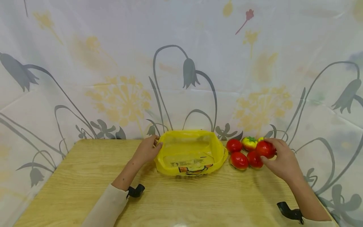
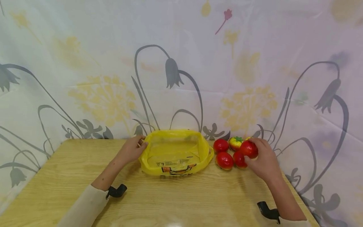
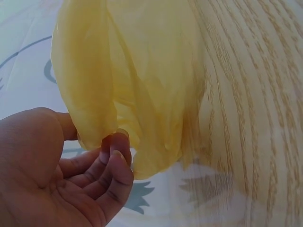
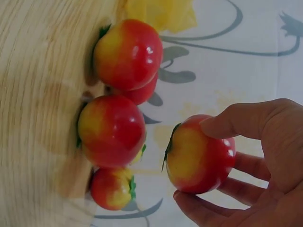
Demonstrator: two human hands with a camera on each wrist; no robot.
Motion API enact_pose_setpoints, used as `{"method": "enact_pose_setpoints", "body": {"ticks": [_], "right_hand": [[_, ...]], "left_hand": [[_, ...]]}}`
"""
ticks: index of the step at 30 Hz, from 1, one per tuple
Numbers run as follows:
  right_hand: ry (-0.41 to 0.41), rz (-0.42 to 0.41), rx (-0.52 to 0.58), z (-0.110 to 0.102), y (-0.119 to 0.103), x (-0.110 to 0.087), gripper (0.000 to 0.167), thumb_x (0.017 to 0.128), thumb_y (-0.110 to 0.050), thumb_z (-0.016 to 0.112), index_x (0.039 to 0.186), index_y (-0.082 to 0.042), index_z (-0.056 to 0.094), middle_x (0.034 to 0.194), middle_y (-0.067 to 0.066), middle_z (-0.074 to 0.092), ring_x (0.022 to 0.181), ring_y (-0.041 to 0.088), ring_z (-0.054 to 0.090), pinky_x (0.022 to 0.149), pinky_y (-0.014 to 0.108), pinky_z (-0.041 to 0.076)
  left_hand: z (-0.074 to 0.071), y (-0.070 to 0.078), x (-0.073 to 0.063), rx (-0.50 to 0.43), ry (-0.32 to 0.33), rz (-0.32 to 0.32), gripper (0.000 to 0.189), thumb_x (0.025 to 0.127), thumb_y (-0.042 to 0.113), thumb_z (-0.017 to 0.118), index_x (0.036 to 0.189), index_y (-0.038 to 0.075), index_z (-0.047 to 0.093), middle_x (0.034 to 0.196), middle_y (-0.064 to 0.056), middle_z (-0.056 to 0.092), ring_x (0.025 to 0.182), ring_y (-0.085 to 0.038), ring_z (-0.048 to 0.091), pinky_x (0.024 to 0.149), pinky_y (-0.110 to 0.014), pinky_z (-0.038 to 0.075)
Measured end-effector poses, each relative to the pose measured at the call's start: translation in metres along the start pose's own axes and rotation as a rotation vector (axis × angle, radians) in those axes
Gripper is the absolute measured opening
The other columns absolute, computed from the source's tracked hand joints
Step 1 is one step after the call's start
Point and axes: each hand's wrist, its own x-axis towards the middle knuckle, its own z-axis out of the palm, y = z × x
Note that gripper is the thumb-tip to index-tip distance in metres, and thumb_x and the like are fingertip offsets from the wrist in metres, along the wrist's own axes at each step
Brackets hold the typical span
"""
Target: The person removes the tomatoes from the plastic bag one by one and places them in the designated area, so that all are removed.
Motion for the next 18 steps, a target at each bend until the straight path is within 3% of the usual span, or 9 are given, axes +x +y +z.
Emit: {"method": "enact_pose_setpoints", "body": {"ticks": [18], "right_hand": [[-0.046, 0.073, -0.041, 0.001, 0.036, 0.0, 0.066, 0.079, -0.001, 0.083, 0.135, 0.016, 0.054, 0.131, 0.041, 0.052, 0.113, 0.057, 0.051, 0.089, 0.074, 0.047]], "left_hand": [[-0.001, 0.001, 0.001, -0.022, 0.005, 0.017, 0.041, 0.111, 0.02, 0.055, 0.141, -0.007, 0.059, 0.116, -0.017, 0.072, 0.097, -0.032, 0.071, 0.08, -0.043, 0.059]]}}
